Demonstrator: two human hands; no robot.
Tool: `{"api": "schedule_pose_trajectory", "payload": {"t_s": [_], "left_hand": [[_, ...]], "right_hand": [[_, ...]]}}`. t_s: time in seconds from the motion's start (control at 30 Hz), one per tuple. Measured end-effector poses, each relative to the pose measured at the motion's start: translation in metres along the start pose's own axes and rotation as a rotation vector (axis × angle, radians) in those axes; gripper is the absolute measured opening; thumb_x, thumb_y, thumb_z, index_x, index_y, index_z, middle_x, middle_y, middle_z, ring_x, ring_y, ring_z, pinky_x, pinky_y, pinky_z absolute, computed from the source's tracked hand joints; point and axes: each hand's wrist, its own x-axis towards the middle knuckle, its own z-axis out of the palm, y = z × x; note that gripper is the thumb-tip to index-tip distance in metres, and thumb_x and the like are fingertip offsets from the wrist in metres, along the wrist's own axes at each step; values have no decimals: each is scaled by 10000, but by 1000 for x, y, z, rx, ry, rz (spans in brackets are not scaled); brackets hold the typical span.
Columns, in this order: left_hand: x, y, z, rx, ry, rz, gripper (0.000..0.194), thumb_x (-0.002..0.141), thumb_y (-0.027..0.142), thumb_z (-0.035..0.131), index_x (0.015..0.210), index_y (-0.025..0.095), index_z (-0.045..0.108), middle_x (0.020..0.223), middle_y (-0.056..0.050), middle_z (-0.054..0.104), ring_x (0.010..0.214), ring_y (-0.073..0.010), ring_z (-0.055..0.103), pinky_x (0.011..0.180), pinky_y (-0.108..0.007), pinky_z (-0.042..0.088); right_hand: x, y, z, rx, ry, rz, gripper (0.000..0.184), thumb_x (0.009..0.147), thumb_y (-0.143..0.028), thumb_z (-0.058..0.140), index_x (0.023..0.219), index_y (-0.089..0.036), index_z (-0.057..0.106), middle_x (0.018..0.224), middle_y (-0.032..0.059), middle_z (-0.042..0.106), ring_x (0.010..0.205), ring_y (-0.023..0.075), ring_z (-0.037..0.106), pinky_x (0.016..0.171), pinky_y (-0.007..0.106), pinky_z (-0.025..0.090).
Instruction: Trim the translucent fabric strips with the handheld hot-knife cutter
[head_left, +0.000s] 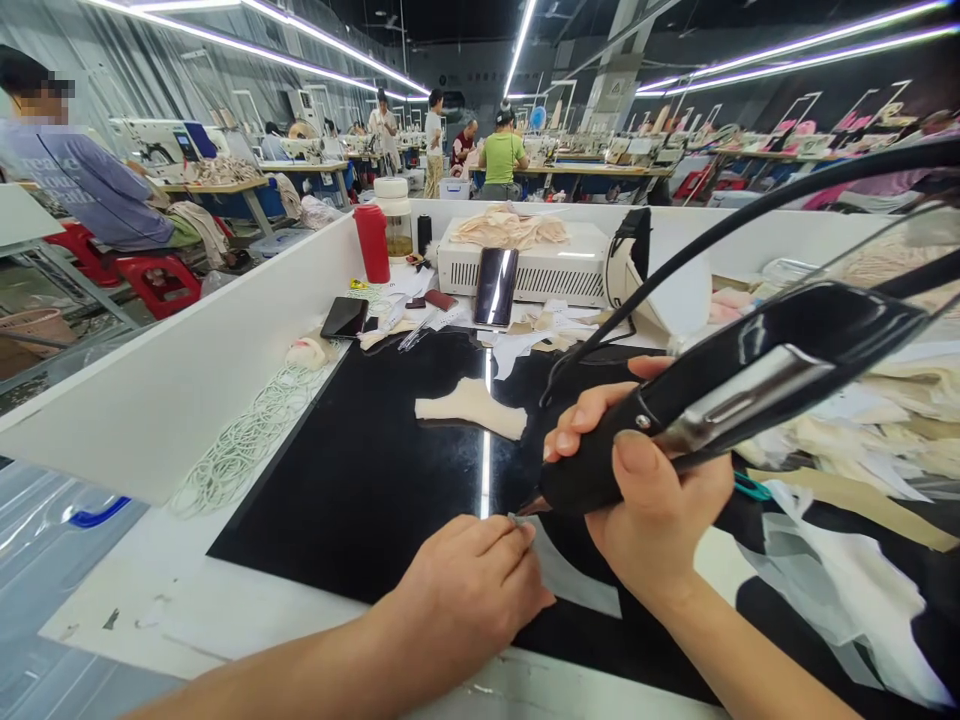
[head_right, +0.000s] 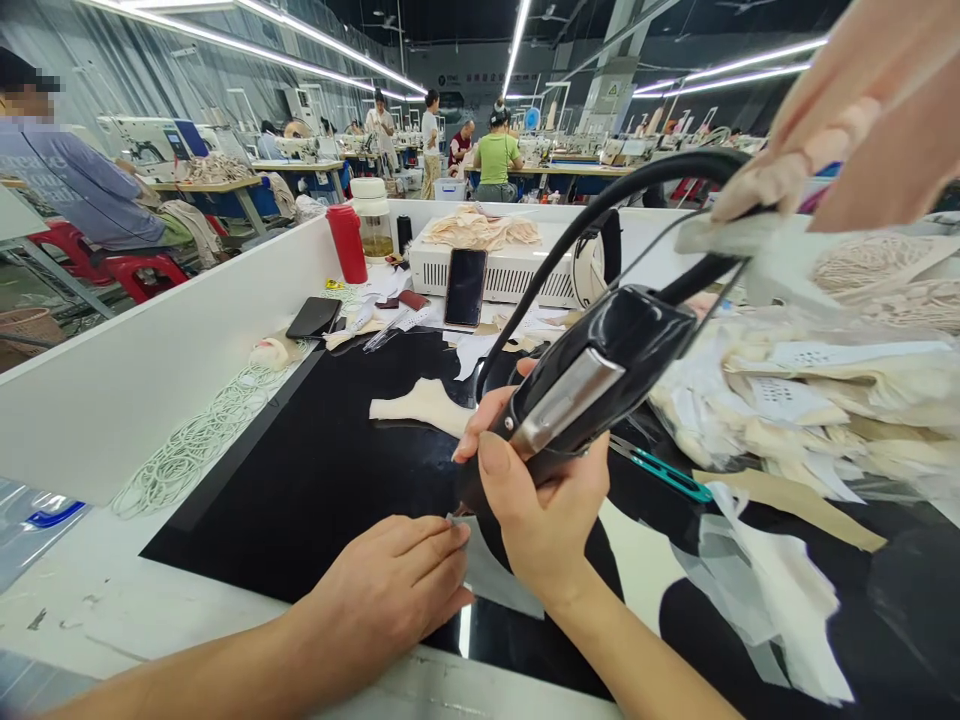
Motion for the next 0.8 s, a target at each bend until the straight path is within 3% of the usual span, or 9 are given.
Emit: {"api": "schedule_pose_trajectory", "payload": {"t_s": [0.33, 0.53, 0.67, 0.8], "left_hand": [[0, -2, -2, -22, -12, 5, 288, 1104, 344, 482, 1019, 130, 655, 1083, -51, 757, 1005, -172, 708, 763, -307, 585], [0, -3, -10, -88, -75, 2, 400, 1097, 481, 432, 1119, 160, 669, 1179, -95, 738, 1054, -240, 707, 763, -365, 592], [2, 1, -16, -92, -109, 13, 424, 1097, 487, 409, 1159, 161, 672, 1196, -110, 735, 1054, -272, 710, 763, -402, 603], [2, -1, -16, -82, -114, 18, 424, 1104, 468, 393, 1184, 161, 673, 1210, -115, 734, 1053, -274, 710, 774, -407, 606]], "right_hand": [[0, 3, 1, -15, -15, 17, 421, 860, -352, 820, 1197, -275, 579, 801, -47, 669, 597, 142, 628, 571, 328, 544], [3, -26, -14, -56, 40, 11, 427, 789, -393, 872, 1129, -286, 636, 788, -44, 662, 588, 147, 619, 520, 309, 558], [-5, -50, -32, -80, 58, 22, 435, 755, -371, 899, 1108, -279, 664, 753, -41, 667, 564, 148, 611, 497, 296, 561], [-13, -59, -46, -104, 63, 11, 433, 769, -371, 885, 1129, -269, 667, 774, -33, 680, 576, 151, 622, 503, 292, 567]]}}
